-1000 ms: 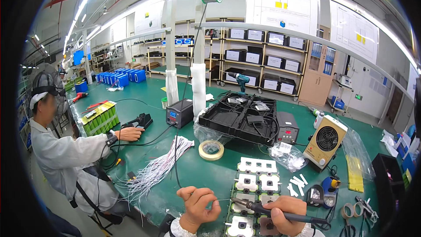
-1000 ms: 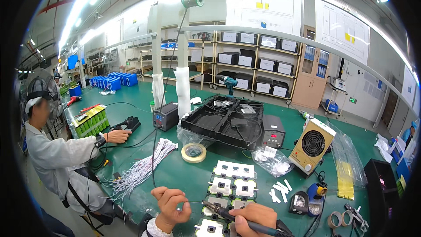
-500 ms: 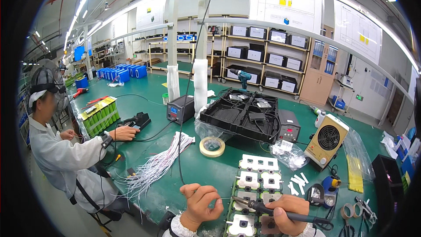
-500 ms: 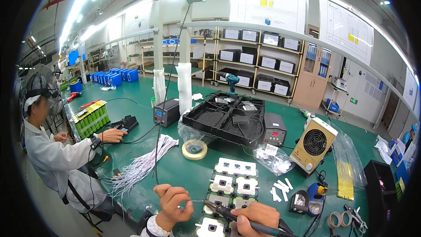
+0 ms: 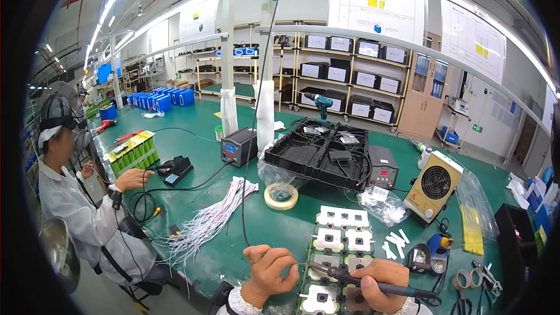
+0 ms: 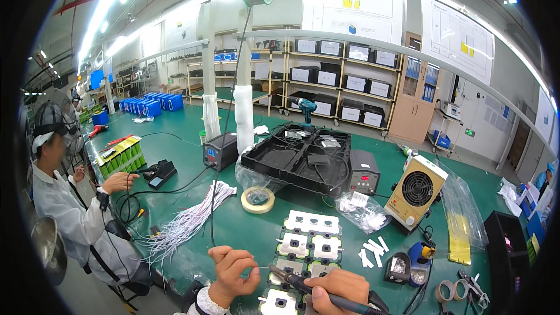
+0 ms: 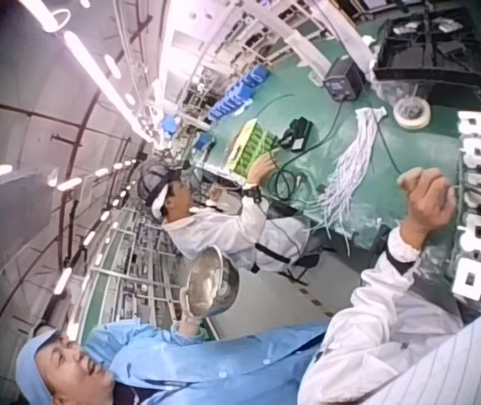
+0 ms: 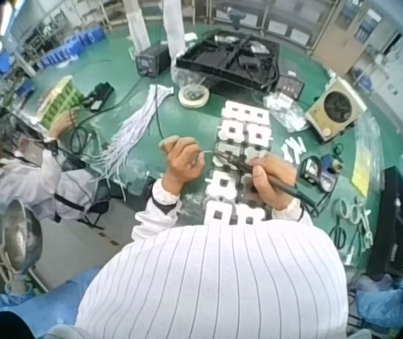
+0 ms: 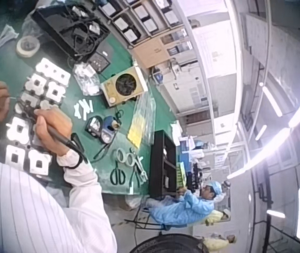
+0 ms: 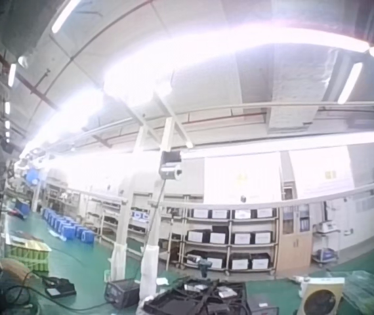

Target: Soldering metal strips to connect individual cells in a battery pack assembly.

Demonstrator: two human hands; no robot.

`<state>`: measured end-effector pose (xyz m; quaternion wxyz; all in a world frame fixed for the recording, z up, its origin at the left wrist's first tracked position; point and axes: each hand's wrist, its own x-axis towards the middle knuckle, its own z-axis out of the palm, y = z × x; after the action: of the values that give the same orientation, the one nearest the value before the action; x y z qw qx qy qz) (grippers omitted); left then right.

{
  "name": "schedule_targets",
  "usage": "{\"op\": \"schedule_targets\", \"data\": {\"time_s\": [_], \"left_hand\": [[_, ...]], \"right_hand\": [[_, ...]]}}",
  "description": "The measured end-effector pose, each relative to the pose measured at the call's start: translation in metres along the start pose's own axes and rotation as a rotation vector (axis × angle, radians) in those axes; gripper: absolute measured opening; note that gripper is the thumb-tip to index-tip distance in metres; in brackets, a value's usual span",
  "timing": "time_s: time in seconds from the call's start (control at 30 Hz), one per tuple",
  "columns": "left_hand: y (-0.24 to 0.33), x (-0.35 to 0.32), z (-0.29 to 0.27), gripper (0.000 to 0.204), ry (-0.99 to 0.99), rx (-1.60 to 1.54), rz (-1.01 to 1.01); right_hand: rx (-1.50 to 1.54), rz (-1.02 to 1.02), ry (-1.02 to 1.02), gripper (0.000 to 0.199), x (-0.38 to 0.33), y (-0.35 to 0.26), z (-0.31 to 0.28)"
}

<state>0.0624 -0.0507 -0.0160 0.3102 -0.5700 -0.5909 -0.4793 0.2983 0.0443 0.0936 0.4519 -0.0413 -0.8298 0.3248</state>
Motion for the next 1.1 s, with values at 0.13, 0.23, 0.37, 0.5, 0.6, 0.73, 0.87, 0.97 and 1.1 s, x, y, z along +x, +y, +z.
{"op": "schedule_targets", "data": {"time_s": [0.13, 0.23, 0.37, 0.5, 0.6, 0.73, 0.87, 0.97, 1.1], "left_hand": [[0.001, -0.001, 0.001, 0.017, 0.003, -0.004, -0.005], [0.001, 0.0, 0.001, 0.017, 0.008, -0.005, 0.006], [0.001, 0.0, 0.001, 0.017, -0.008, -0.008, 0.016], [0.001, 0.0, 0.001, 0.016, -0.003, -0.02, -0.002], [-0.001, 0.002, 0.001, 0.021, 0.084, -0.023, -0.012], [-0.005, 0.003, 0.005, 0.021, 0.127, -0.024, -0.018], [-0.007, 0.003, 0.012, 0.022, 0.191, -0.105, -0.104], [-0.005, 0.005, 0.01, 0.02, 0.183, -0.102, -0.093], [0.004, 0.0, -0.014, 0.018, 0.119, 0.092, -0.051]], "right_hand": [[0.001, -0.02, 0.002, 0.026, 0.001, 0.0, 0.0], [-0.005, -0.016, -0.008, 0.027, 0.001, -0.001, -0.001], [-0.008, -0.013, -0.006, 0.028, 0.001, -0.002, 0.0], [0.016, 0.001, -0.006, 0.028, 0.001, -0.001, 0.0], [0.008, -0.018, -0.014, 0.027, 0.002, -0.001, -0.001], [-0.02, -0.032, 0.006, 0.026, 0.001, -0.001, 0.0], [0.002, -0.029, 0.034, 0.024, -0.001, 0.0, 0.001], [0.016, -0.045, 0.073, 0.023, -0.001, 0.0, -0.001], [0.025, -0.051, 0.083, 0.023, 0.0, -0.006, -0.004]]}}
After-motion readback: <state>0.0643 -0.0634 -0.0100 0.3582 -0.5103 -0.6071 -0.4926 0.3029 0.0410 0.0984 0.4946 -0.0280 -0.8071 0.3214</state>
